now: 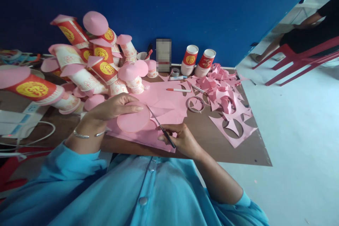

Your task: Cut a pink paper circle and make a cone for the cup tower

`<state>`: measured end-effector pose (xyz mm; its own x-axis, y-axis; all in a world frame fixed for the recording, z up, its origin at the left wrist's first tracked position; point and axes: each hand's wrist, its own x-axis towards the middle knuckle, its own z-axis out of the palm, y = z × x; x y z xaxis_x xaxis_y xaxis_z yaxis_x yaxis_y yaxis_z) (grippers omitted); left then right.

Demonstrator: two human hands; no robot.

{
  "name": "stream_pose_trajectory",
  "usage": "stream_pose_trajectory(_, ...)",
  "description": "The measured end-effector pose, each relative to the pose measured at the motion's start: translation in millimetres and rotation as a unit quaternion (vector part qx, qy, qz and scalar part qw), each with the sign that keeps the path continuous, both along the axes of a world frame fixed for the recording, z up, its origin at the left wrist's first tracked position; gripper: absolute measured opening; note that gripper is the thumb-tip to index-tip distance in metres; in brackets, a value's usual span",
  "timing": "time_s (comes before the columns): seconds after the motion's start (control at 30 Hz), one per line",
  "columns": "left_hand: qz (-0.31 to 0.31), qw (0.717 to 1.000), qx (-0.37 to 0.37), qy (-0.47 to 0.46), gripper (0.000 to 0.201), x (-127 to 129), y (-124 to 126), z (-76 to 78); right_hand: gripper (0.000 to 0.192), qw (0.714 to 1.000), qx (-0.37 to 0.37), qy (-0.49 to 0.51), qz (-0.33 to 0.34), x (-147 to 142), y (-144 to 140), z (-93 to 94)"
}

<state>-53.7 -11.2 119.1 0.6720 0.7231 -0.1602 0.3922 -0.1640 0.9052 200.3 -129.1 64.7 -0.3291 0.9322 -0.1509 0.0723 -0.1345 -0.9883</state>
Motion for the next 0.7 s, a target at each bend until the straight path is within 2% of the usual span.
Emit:
stream_pose_trajectory(0.17, -0.020, 0.999, -0.048, 0.000, 0.044, -0.6, 0.3, -1.8, 0.054, 1.000, -0.001, 0.000, -0.002, 0.6, -0.5, -1.7)
stream_pose_trajectory(0.5, -0.085, 0.995, -0.058, -0.001, 0.055, -3.5, 4.9, -1.7, 0.051, 0.999, 0.009, -0.030, 0.020, 0.9, 2.1, 0.6)
stream_pose_trajectory(0.7, -0.067, 0.997, -0.042, -0.005, 0.053, -4.9, 4.9, -3.5, 0.052, 1.000, 0.007, -0.022, 0.014, 1.5, 0.2, -1.5)
